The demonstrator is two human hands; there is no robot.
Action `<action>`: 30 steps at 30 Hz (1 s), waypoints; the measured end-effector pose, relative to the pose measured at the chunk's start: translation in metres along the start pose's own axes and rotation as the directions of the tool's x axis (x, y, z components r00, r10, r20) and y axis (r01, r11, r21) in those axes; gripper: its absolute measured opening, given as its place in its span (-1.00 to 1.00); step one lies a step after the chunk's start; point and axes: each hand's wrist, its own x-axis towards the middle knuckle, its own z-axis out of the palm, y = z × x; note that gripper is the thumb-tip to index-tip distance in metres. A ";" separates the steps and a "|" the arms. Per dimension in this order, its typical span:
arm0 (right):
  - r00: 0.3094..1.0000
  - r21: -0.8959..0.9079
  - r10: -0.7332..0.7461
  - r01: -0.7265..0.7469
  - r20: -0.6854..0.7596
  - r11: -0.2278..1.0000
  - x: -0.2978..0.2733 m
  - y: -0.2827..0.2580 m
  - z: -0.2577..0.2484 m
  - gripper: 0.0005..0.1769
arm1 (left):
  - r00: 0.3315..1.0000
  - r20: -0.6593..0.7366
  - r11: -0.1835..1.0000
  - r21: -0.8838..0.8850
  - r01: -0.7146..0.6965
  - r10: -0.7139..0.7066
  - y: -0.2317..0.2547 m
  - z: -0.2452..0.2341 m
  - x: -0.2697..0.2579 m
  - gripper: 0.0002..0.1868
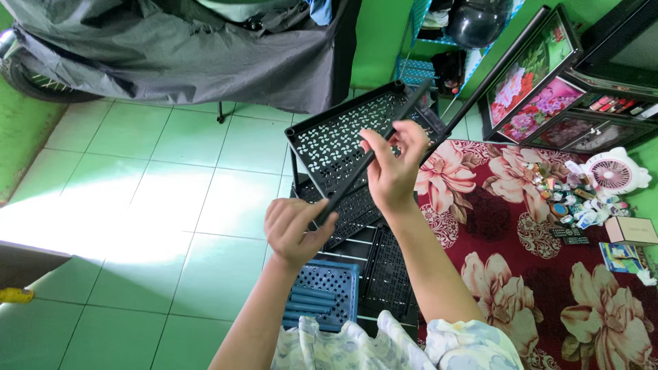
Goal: The person assembles a black plastic shelving unit by stacking perforated trays and inserting vertical support poles into the corner holes. The person aligns the trays, inserts the poles, and adjusts the structure to ensure stability.
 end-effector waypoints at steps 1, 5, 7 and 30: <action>1.000 0.005 -0.013 0.013 -0.007 1.000 0.002 0.003 0.001 -0.66 | 1.000 0.031 0.999 -0.042 0.001 0.000 0.000 0.000 0.001 -0.70; 0.977 0.460 0.181 -0.214 0.115 0.862 0.004 0.016 -0.001 -0.82 | 0.966 0.246 0.985 -0.134 0.112 -0.076 -0.017 0.010 0.002 -0.32; 0.900 0.682 0.339 -0.429 0.273 0.592 0.002 0.021 -0.003 -0.80 | 0.910 0.387 0.972 -0.111 0.208 -0.150 -0.031 0.018 -0.001 -0.23; 0.790 0.406 0.151 -0.457 0.595 0.791 0.011 -0.024 -0.013 -0.85 | 0.876 0.452 0.968 -0.092 0.235 -0.169 -0.059 0.046 -0.036 -0.66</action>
